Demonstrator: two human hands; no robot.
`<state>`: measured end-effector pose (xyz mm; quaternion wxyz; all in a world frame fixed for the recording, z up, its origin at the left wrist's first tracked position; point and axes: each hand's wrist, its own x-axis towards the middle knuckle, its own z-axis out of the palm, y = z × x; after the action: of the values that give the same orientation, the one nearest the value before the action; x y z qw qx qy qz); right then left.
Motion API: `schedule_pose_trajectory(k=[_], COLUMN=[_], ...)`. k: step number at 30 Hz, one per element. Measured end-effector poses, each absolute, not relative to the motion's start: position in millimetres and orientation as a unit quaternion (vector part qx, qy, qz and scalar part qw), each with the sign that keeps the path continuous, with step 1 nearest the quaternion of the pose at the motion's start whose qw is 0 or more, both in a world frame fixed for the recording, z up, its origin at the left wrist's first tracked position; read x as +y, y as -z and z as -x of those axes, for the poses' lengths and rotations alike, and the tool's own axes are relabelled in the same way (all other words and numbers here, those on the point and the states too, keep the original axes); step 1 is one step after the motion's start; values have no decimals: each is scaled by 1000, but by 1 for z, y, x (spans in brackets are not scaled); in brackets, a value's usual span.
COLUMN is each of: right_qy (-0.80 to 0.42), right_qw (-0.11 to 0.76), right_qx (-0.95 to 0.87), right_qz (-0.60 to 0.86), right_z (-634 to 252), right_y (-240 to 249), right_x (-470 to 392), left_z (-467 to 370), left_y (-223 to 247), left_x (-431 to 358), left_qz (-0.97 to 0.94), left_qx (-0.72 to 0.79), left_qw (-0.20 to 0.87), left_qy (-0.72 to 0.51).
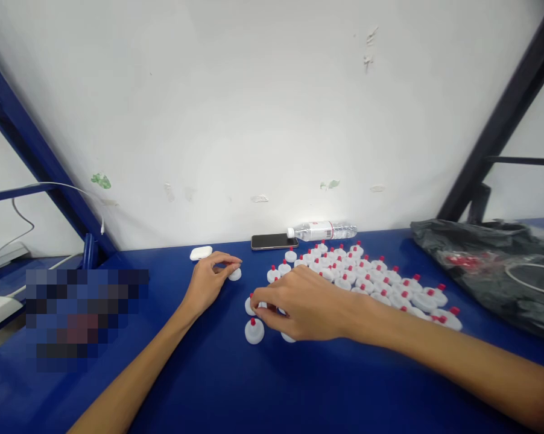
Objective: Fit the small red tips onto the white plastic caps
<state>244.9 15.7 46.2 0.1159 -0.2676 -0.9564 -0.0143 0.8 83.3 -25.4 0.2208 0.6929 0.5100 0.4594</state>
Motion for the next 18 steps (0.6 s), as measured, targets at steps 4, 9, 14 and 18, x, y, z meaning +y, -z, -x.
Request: schedule_pose_trajectory(k=[4, 9, 14, 18], right_qy=[17, 14, 13, 27], right_qw=[116, 115, 104, 100], right_qx=[-958, -958, -961, -962], right_qz=[264, 262, 255, 254], right_z=[-245, -245, -244, -243], right_y=[-46, -45, -45, -44], right_x=[15, 16, 15, 15], left_z=[-1, 0, -1, -3], left_y=[26, 23, 22, 21], left_x=[83, 81, 79, 77], left_qz=[-692, -697, -686, -674], left_qx=[521, 532, 543, 548], left_qw=[218, 203, 208, 221], left_qy=[-450, -436, -438, -443])
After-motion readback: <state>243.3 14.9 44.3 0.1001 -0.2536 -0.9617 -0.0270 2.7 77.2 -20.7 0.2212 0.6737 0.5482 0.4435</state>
